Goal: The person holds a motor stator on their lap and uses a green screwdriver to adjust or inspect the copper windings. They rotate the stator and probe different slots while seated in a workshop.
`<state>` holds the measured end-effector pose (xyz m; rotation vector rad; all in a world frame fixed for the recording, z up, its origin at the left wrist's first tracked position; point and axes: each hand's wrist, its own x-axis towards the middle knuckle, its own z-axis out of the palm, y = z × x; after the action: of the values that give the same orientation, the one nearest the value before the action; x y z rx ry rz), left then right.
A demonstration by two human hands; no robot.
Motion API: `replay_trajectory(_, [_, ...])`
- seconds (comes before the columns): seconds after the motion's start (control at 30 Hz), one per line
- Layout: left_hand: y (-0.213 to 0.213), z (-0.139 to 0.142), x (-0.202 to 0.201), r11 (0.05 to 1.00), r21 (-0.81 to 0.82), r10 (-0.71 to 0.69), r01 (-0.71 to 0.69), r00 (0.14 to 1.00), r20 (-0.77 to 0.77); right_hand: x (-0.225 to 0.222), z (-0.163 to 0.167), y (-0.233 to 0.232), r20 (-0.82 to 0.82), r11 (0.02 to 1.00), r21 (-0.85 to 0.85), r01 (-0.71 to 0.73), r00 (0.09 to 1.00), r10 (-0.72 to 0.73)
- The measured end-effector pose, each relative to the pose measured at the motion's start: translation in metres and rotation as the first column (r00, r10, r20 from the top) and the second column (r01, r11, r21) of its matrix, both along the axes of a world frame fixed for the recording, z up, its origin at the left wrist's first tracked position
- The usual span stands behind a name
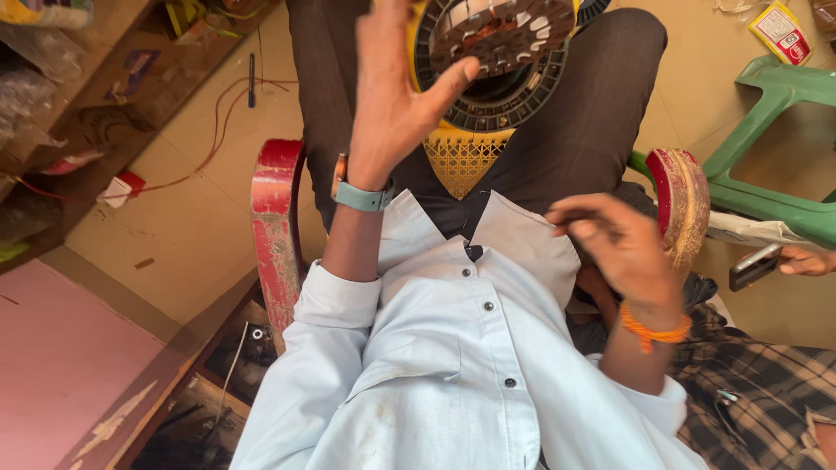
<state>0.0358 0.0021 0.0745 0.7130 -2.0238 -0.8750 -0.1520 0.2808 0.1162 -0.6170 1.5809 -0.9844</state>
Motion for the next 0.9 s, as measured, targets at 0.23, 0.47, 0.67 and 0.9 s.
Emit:
replay_trajectory(0.23, [0.025, 0.005, 0.002, 0.989, 0.059, -0.14, 0.136, 0.988, 0.071, -0.043, 0.008, -0.002, -0.282, 0.91, -0.183, 0.372, 0.867, -0.411])
replay_trajectory(0.47, [0.038, -0.036, 0.012, 0.963, -0.098, -0.244, 0.253, 0.965, 0.09, -0.044, -0.008, -0.039, -0.258, 0.971, -0.144, 0.193, 0.94, -0.225])
replay_trajectory(0.67, [0.039, -0.049, 0.012, 0.978, 0.013, -0.208, 0.208, 0.978, 0.001, -0.042, 0.042, -0.131, -0.637, 0.863, -0.198, -0.464, 0.731, 0.246])
replay_trajectory(0.9, [0.033, -0.049, 0.01, 0.978, 0.082, -0.192, 0.194, 0.981, -0.031, -0.04, 0.06, -0.223, -0.889, 0.332, 0.287, -0.898, -0.121, 0.442])
